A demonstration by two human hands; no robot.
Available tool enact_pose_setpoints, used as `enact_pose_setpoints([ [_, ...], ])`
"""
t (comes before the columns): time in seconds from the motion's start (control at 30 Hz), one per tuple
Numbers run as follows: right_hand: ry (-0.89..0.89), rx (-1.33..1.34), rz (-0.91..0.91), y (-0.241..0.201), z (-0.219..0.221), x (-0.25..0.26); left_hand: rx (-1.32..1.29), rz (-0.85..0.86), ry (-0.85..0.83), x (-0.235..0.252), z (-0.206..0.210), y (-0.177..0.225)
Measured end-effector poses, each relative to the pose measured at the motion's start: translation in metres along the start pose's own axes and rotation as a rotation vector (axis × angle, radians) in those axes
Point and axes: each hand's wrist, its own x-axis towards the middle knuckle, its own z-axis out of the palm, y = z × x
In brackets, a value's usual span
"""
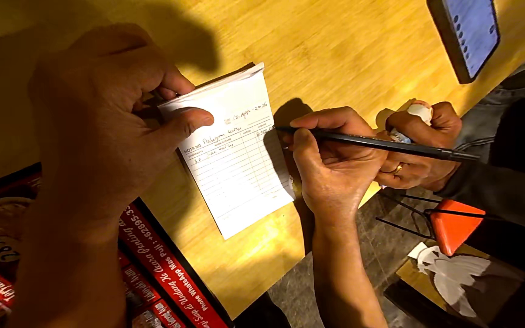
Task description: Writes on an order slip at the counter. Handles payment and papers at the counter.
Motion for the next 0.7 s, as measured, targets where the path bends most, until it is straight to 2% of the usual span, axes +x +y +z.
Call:
enact_pose_setpoints([
  [0.57, 0.021, 0.038, 0.010, -0.001, -0.002, 0.000, 0.020, -0.013, 0.007, 0.000, 0.000, 0.004],
  [0.7, -0.023, 0.088, 0.001, -0.001, -0.008, -0.004, 0.025, -0.016, 0.008, 0.000, 0.000, 0.006],
])
